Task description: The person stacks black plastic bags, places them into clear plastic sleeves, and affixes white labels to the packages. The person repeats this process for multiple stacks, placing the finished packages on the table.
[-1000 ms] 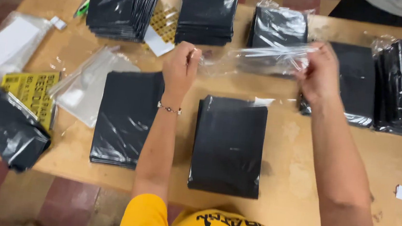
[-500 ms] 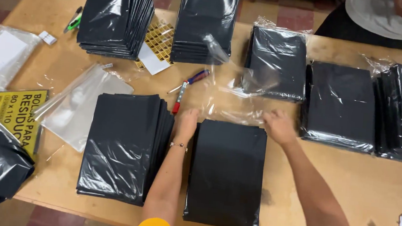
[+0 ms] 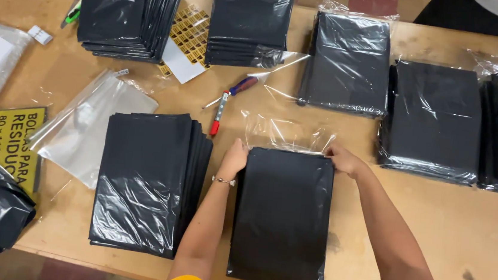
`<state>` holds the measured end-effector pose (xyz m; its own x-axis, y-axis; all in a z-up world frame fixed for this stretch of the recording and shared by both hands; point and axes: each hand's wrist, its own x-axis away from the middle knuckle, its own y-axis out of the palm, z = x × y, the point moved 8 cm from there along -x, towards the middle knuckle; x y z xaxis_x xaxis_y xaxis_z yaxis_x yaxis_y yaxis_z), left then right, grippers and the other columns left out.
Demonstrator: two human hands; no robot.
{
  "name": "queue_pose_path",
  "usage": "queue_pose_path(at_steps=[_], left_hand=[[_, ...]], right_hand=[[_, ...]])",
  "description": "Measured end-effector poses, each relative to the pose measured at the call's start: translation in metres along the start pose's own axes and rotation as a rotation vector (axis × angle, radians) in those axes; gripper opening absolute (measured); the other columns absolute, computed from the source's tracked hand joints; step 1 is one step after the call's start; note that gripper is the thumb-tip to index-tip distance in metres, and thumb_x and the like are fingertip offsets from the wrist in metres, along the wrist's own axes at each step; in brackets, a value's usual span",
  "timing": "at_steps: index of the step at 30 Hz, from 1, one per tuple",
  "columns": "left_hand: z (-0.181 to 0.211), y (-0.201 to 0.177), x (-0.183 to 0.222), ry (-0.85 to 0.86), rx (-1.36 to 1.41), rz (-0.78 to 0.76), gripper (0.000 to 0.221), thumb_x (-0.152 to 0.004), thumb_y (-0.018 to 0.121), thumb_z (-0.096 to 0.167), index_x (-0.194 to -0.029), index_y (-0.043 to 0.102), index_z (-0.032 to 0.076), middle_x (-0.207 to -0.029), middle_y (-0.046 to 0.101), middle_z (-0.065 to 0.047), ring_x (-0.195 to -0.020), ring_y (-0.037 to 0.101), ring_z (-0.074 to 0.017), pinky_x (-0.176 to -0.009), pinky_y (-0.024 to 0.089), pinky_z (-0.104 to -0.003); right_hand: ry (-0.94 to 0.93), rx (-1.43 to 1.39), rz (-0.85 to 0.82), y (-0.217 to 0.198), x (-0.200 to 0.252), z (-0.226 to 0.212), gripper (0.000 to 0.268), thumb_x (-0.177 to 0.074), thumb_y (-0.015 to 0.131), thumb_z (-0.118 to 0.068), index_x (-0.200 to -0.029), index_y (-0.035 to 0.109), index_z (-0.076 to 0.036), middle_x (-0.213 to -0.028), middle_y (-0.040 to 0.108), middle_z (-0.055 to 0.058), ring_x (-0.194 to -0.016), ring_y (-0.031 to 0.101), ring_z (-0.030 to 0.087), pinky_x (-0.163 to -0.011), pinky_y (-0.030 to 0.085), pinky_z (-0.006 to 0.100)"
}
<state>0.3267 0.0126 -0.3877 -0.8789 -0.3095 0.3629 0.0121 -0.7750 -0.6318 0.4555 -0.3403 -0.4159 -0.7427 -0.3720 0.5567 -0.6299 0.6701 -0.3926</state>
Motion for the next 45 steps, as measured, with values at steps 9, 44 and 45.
queue_pose_path(at_steps=[9,44,45], left_hand=[[-0.025,0.017,0.018,-0.055,0.229,-0.107,0.032,-0.095,0.054,0.029,-0.102,0.064,0.0,-0.109,0.068,-0.032,-0.115,0.063,-0.0467,-0.097,0.049,-0.054],[0.015,-0.04,0.092,-0.051,0.211,-0.073,0.047,-0.077,0.081,0.051,-0.078,0.059,0.008,-0.077,0.063,-0.013,-0.084,0.066,-0.0307,-0.075,0.05,-0.04],[0.017,-0.043,0.093,-0.066,0.182,-0.049,0.047,-0.077,0.081,0.051,-0.075,0.057,0.011,-0.076,0.063,-0.012,-0.084,0.066,-0.0308,-0.074,0.05,-0.039]], right_hand=[[0.176,-0.086,-0.049,0.018,-0.022,0.074,0.022,-0.091,0.069,-0.019,-0.107,0.068,-0.003,-0.091,0.065,0.014,-0.071,0.06,0.027,-0.041,0.047,0.033],[0.071,-0.447,0.244,0.03,0.081,0.027,0.036,-0.075,0.086,-0.022,-0.084,0.053,-0.01,-0.074,0.043,-0.002,-0.063,0.059,0.014,-0.052,0.055,0.024],[0.057,-0.441,0.307,0.029,0.074,0.038,0.031,-0.075,0.084,-0.019,-0.08,0.055,-0.009,-0.069,0.044,0.0,-0.059,0.058,0.015,-0.048,0.052,0.025]])
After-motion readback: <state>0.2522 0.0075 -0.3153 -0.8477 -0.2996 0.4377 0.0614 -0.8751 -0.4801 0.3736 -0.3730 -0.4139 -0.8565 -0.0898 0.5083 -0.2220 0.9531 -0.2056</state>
